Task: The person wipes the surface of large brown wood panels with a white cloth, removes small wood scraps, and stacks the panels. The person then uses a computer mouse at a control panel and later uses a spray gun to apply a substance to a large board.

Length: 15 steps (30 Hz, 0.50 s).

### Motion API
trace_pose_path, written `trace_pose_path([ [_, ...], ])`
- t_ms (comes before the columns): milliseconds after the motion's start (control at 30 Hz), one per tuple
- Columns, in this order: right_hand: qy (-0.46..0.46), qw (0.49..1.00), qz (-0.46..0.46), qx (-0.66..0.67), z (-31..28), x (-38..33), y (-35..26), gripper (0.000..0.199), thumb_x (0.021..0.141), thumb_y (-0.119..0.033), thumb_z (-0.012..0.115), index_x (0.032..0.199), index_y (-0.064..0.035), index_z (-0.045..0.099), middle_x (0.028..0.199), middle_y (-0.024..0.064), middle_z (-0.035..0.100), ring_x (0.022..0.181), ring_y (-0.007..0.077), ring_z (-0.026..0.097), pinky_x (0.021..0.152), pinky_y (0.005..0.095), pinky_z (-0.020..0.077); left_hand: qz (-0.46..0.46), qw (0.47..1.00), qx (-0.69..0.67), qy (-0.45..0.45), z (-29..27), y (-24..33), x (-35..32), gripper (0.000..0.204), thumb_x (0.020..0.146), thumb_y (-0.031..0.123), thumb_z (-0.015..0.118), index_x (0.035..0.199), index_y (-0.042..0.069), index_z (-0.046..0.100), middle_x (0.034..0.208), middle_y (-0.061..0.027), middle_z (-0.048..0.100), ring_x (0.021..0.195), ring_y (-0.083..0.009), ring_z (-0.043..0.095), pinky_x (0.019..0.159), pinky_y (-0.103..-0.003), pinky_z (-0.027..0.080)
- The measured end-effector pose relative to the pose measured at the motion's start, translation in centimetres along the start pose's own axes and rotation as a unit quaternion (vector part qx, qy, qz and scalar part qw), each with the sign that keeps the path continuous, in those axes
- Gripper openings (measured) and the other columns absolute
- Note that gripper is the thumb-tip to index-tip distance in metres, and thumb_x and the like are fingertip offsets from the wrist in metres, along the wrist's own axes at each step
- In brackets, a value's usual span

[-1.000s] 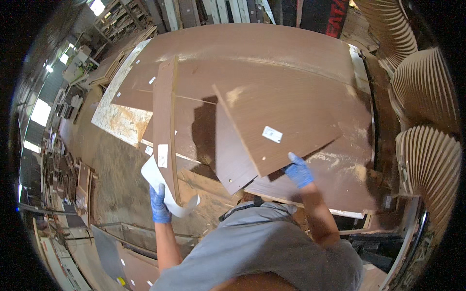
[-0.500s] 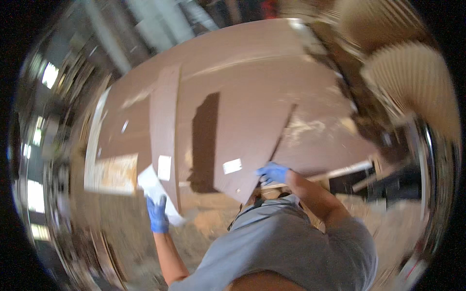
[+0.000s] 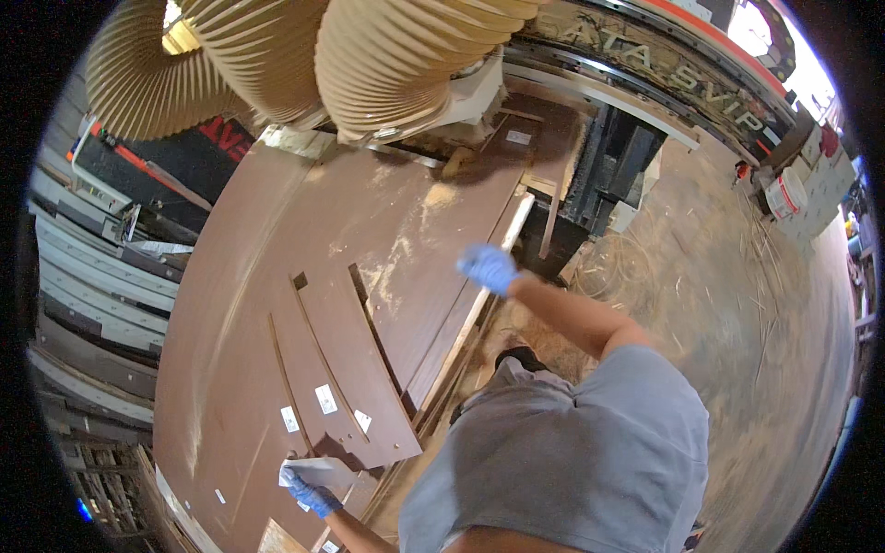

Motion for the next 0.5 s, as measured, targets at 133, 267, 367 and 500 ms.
trace_pose_path([
  [133,0.305,0.897,0.153,-0.282,-10.5,4.3,1.1,0.056,0.069,-0.032,0.071,0.116,-0.0062,0.056,0.112,0.0168,0.060,0.104,0.0320,0.056,0.092,0.0379,0.0430,0.018,1.000,0.004,-0.008,6.2,4.2,-3.9,0.058,0.087,0.049,0.053,0.118,0.000,0.049,0.106,-0.0136,0.056,0.093,-0.0225,0.055,0.082,-0.039,0.047],
  [267,0.326,0.881,0.219,0.264,-13.9,5.4,13.2,0.038,0.079,-0.028,0.068,0.103,-0.0040,0.049,0.076,0.0106,0.056,0.067,0.0279,0.059,0.063,0.0444,0.0504,0.067,0.996,0.005,-0.056,13.0,8.0,-5.0,0.059,0.087,0.051,0.053,0.116,0.000,0.049,0.108,-0.0130,0.054,0.097,-0.0237,0.054,0.083,-0.039,0.047],
  [367,0.193,0.807,0.267,0.491,-13.9,6.0,13.1,0.019,0.086,-0.032,0.061,0.092,-0.0167,0.051,0.063,-0.0029,0.045,0.046,0.0129,0.042,0.044,0.0311,0.0396,0.075,0.993,-0.041,-0.085,17.7,8.9,-4.9,0.061,0.086,0.051,0.055,0.117,-0.001,0.048,0.110,-0.0129,0.053,0.098,-0.0249,0.054,0.083,-0.040,0.047],
  [500,0.252,0.774,0.296,0.500,-14.3,4.1,8.8,0.023,0.088,-0.037,0.058,0.088,-0.0188,0.045,0.057,-0.0035,0.039,0.043,0.0125,0.037,0.041,0.0312,0.0350,0.038,0.973,-0.109,-0.201,26.2,10.2,-5.2,0.065,0.082,0.049,0.062,0.120,0.000,0.046,0.103,-0.0106,0.054,0.091,-0.0232,0.057,0.081,-0.039,0.049],
])
Point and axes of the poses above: each hand's wrist, its own x-axis towards the middle knuckle, its own z-axis out of the palm, y = z × x, the point moved 2 cm from there along x, towards the middle knuckle
